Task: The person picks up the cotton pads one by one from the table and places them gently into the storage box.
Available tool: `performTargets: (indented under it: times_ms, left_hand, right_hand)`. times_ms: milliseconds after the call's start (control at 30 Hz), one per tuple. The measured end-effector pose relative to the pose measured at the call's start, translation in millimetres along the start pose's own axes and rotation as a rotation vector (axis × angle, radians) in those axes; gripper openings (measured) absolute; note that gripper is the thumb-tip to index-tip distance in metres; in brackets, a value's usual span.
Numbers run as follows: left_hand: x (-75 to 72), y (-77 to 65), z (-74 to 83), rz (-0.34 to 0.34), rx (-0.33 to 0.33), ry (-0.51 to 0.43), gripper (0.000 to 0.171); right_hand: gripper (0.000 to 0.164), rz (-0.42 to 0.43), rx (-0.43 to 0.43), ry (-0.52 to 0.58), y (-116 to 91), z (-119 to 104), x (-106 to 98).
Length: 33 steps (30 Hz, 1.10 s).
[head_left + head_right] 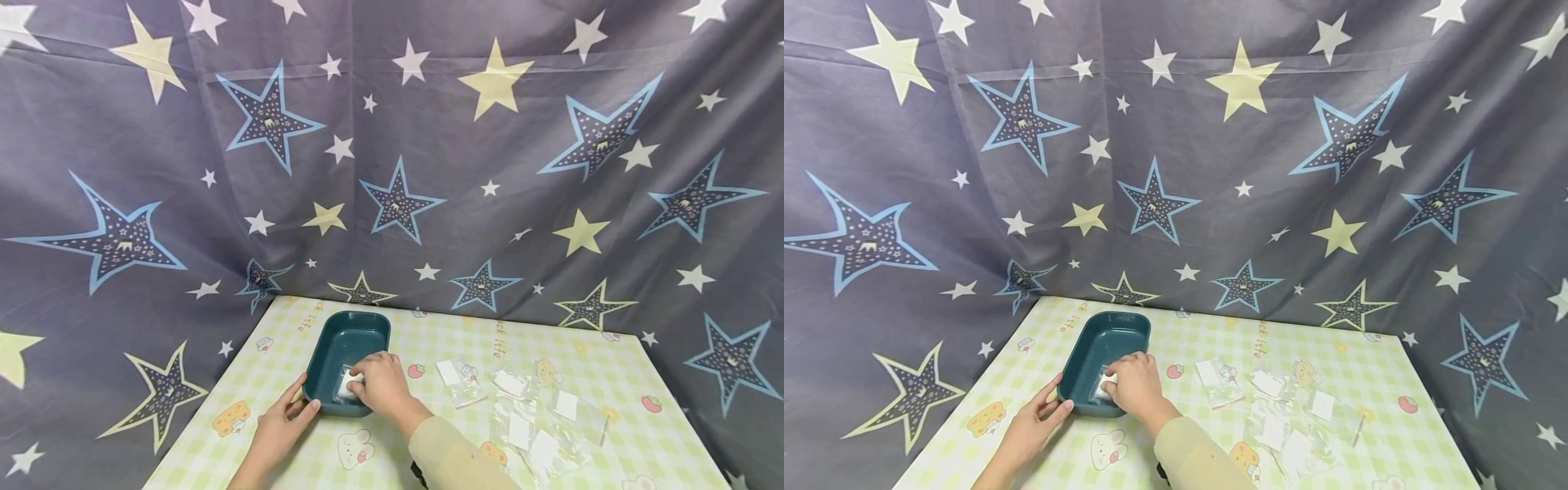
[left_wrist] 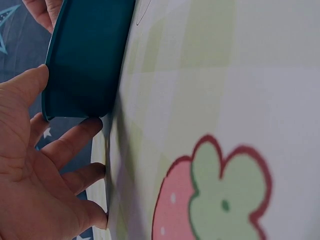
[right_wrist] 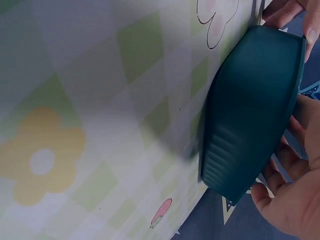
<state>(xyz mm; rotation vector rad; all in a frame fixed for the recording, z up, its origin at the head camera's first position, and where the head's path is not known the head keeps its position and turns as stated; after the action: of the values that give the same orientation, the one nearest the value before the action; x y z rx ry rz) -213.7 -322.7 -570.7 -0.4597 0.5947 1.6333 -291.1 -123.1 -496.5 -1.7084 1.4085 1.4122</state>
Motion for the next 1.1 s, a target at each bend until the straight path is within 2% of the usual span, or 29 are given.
performTargets:
  times_ms: [300, 867, 1000, 1100]
  left_hand:
    - [-0.3, -0.1, -2.9, -0.024, -0.039, -0.009, 0.088]
    - [1.5, 0.8, -4.3, -0.03, -0.054, 0.0, 0.09]
    - [1.9, 2.7, -3.4, -0.029, -0.042, 0.0, 0.09]
    - [2.9, 2.5, -4.5, -0.033, -0.057, -0.007, 0.091]
  right_hand:
    - [0.024, -0.042, 0.002, 0.152, -4, 13, -14]
    - [0.026, -0.046, 0.06, 0.267, -19, 56, -25]
    - [0.026, -0.041, 0.072, 0.282, -24, 71, -28]
    - [0.026, -0.042, 0.091, 0.292, -27, 85, -29]
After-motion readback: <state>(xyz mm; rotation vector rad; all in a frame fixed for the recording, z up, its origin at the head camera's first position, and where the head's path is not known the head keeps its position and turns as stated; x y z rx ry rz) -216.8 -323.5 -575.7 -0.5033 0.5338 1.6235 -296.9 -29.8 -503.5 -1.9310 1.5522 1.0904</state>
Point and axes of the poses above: each hand's wrist, its own y-axis towards the middle knuckle, its own x-axis out of the palm, z = x × y, the point moved 8 cm from there along y, towards the middle knuckle, and after that the axes turned 15 degrees about x, right-handed, at the moved point
